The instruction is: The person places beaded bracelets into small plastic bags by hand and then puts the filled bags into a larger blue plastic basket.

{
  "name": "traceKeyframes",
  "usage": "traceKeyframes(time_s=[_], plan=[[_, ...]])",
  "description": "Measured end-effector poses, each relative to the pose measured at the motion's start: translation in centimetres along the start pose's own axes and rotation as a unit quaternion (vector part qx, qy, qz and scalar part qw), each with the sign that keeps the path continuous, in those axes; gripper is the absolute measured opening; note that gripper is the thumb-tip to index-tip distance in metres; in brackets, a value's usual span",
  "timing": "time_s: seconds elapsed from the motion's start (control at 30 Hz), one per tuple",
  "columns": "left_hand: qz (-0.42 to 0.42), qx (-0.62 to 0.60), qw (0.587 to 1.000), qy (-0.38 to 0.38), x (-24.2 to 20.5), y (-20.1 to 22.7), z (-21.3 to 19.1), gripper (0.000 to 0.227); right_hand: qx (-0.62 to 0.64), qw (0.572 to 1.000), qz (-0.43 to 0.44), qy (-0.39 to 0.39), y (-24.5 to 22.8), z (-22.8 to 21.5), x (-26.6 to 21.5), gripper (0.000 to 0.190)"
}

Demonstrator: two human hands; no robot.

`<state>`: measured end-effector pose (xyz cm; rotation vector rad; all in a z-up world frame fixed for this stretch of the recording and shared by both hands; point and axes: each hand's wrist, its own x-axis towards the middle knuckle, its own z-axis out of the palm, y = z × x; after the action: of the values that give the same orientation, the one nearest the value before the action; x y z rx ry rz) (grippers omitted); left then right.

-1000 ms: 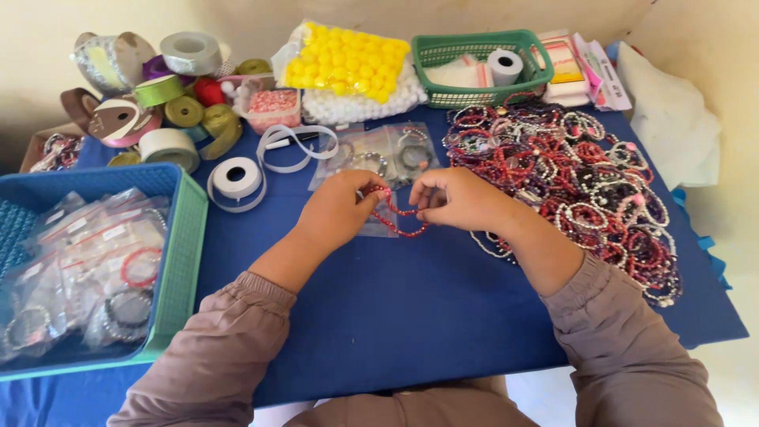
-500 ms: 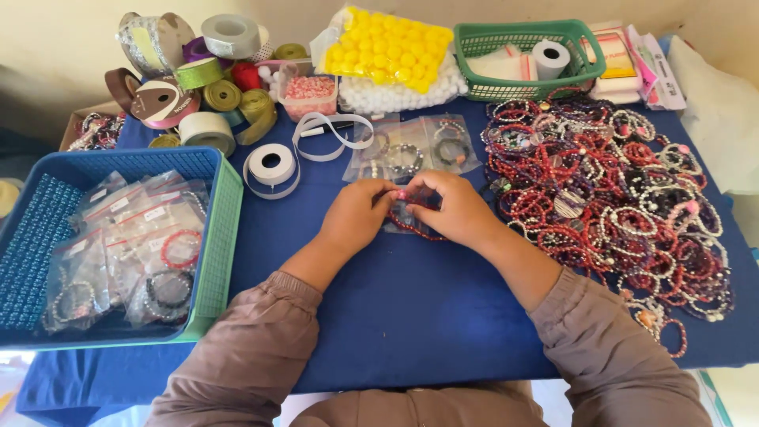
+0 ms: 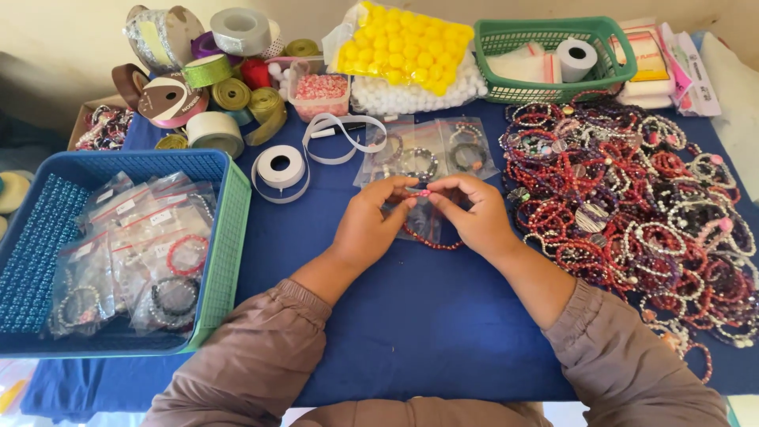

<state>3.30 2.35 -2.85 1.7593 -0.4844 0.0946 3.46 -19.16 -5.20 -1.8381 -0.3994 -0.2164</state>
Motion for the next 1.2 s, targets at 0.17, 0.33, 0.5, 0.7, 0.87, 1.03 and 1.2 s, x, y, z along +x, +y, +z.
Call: traceKeyframes(time_s=[0.17, 0.33, 0.5, 0.7, 0.87, 1.03, 1.2], plan=[[-0.006, -0.020, 1.000, -0.015, -0.3, -0.3, 0.3, 0.028, 0.068, 0.997, 0.033, 0.009, 0.3, -0.1, 0.1, 0.011], [0.005, -0.002, 1.000, -0.016, -0.3, 0.0, -0.1, 0.022, 0.117, 0.992, 0.044, -0.008, 1.4, -0.4, 0.0, 0.010], [0.036, 0.025, 0.999, 0.008, -0.3, -0.6, -0.3, 0.017, 0.102, 0.993, 0.048, -0.024, 1.0, 0.0, 0.1, 0.008], [0.010, 0.000, 1.000, 0.017, -0.4, -0.1, -0.3, 0.024, 0.105, 0.994, 0.009, -0.013, 1.2, 0.0, 0.1, 0.009], [0.047, 0.027, 0.998, 0.009, -0.6, 0.2, -0.5, 0.028, 0.100, 0.995, -0.010, 0.016, 1.2, -0.1, -0.1, 0.010], [0.035, 0.029, 0.999, 0.025, -0.4, 0.0, -0.4, 0.024, 0.079, 0.996, -0.026, 0.030, 1.5, -0.4, 0.1, 0.013], [0.020, -0.018, 0.999, 0.034, -0.6, 0.4, -0.4, 0.014, 0.122, 0.992, -0.027, 0.011, 0.3, -0.2, 0.2, 0.020]])
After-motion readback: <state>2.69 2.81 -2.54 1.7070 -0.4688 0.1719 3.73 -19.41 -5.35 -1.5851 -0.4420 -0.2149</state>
